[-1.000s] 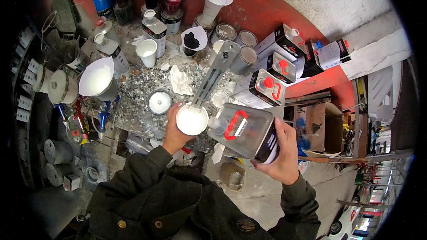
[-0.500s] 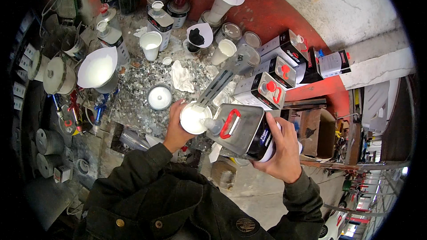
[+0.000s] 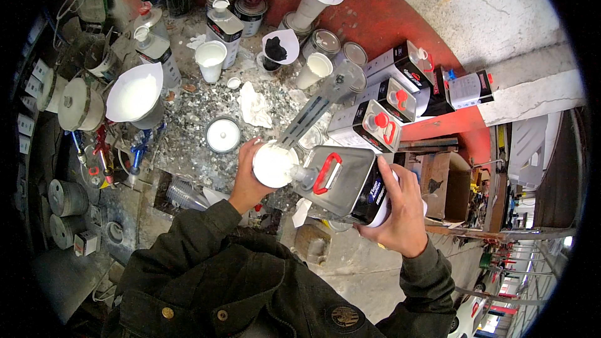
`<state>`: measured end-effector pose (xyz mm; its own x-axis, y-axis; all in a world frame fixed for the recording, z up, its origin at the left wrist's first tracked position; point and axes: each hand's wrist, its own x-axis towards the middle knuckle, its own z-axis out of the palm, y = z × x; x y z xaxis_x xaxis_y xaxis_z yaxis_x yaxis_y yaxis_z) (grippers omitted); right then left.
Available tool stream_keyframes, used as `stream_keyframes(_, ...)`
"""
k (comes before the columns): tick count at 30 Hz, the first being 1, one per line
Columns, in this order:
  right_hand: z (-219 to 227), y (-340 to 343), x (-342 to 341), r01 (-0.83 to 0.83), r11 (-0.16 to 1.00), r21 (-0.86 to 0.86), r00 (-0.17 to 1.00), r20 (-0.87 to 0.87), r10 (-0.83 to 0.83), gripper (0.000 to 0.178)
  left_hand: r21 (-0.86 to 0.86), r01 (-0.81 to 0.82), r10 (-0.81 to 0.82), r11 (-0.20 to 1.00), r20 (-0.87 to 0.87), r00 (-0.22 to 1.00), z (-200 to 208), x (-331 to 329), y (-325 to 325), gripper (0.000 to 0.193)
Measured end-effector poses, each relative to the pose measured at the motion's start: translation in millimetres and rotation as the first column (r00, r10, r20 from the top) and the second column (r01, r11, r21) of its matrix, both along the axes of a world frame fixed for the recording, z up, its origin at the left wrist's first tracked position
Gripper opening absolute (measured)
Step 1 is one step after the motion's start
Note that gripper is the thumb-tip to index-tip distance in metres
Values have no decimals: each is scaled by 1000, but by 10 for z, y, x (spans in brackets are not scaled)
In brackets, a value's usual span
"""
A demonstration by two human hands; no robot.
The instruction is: The person pours a white liquid from a metal can into a white plastic cup and stirs it with a metal ruler. They repeat this process, adding more liquid and stirring, then pour the mixture into a larger white container.
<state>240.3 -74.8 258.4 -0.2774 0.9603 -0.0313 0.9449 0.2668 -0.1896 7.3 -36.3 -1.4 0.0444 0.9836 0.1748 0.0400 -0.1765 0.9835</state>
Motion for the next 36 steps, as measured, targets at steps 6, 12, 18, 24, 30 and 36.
stream_keyframes(6,18,-22,28,5,1000,-1,1000,15,-5,116,-17,14,-14,1000,27,1000,-15,24,10,92)
stream_keyframes(12,-21,-34,84,20,1000,-16,1000,-1,-20,116,-13,30,-30,999,-15,999,-43,37,9,94)
stream_keyframes(18,-82,-115,175,39,999,-23,999,-25,-40,117,-21,51,-51,998,-1,999,-83,83,0,95)
stream_keyframes(24,-305,-335,451,160,987,-29,957,-239,-163,124,-14,85,-86,996,-61,994,-158,170,-16,99)
stream_keyframes(30,-918,-717,911,447,864,-233,376,-827,-418,138,-42,173,-174,984,-28,984,-146,217,-39,110)
stream_keyframes(36,-1568,-805,1451,757,649,-70,202,-920,-335,131,-195,256,-247,947,71,966,38,94,-22,107)
